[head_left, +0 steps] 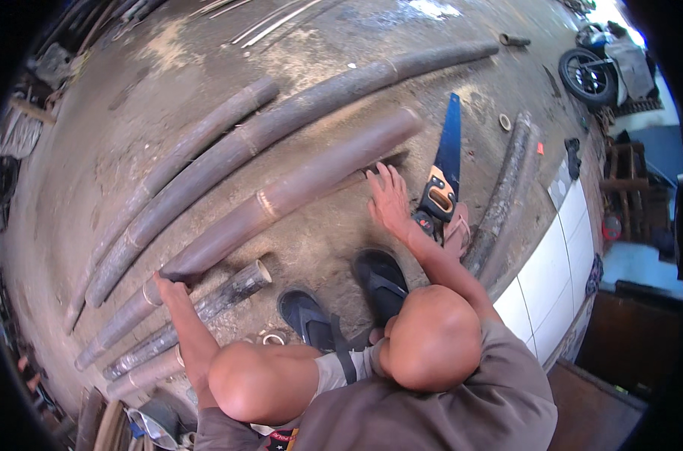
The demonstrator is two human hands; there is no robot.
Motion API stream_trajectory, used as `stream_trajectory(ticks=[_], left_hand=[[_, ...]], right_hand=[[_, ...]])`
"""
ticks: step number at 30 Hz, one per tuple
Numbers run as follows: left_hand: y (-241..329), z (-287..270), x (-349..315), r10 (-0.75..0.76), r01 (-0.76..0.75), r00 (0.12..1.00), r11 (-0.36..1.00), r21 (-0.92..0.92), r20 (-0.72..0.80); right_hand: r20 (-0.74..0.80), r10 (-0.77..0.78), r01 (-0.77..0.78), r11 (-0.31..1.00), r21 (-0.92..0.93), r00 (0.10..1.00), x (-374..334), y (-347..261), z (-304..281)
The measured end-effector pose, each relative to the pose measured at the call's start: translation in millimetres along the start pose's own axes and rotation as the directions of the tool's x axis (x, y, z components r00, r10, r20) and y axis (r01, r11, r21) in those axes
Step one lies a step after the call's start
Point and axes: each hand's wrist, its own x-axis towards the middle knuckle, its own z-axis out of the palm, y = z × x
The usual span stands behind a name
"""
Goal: The person smooths the surface of several bamboo poles using a hand saw, rotating each pole to work around its circumference. The person handles multiple poles one at a time, placing each smoothed pole aside after finishing.
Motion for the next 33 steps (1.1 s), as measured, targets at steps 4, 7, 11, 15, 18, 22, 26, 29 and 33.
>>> stream_trajectory(ticks=[4, 7, 11, 15, 18, 22, 26, 29, 33], left_hand=[[-2.7, 11.7, -33.8, -0.032, 0.054, 0.995, 0.972, 0.228, -0.098], [4.9, 24.0, -27.9, 0.127, -0.054, 0.963, 0.955, 0.291, -0.238], [-1.7, 22.3, -26.7, 0.704, -0.216, 0.548, 0.641, 0.736, -0.452], [-41.3, 28.7, -48.2, 0.94, -0.276, 0.191, -0.226, 0.934, 0.284], [-91.2, 71.9, -140.9, 0.604, -0.814, -0.064, -0.492, 0.308, 0.795], [-136.2, 130.2, -252.5, 0.03, -0.904, -0.04, -0.426, -0.024, 0.999], [-153.4, 146.9, -256.7, -0.093, -0.75, 0.029, -0.661, -0.04, 0.995], [-162.5, 149.3, -256.1, -0.152, -0.754, 0.1, -0.656, -0.024, 0.983], [-136.5, 137.3, -250.2, -0.236, -0.797, 0.204, -0.603, 0.022, 0.95]], right_hand=[[0.354, 0.238, -0.267, 0.963, 0.034, 0.904, 26.7, 9.4, 4.7], [0.475, 0.254, -0.354, 0.926, 0.134, 0.843, 34.7, -5.7, 14.3], [0.424, 0.269, -0.394, 0.886, 0.243, 0.865, 38.9, -45.6, 20.4], [0.402, 0.197, -0.358, 0.855, 0.376, 0.894, 37.9, -36.1, 33.2], [0.428, 0.27, -0.433, 0.831, 0.349, 0.862, 41.2, -32.9, 31.1], [0.321, 0.398, -0.511, 0.663, 0.547, 0.86, 33.3, -24.7, 44.6], [0.064, 0.416, -0.326, 0.597, 0.733, 0.907, -12.2, -9.6, 52.5], [0.121, 0.583, -0.458, 0.475, 0.751, 0.803, -62.1, 33.8, 40.9], [0.329, 0.739, -0.7, 0.261, 0.664, 0.588, -78.3, 11.0, -59.3]])
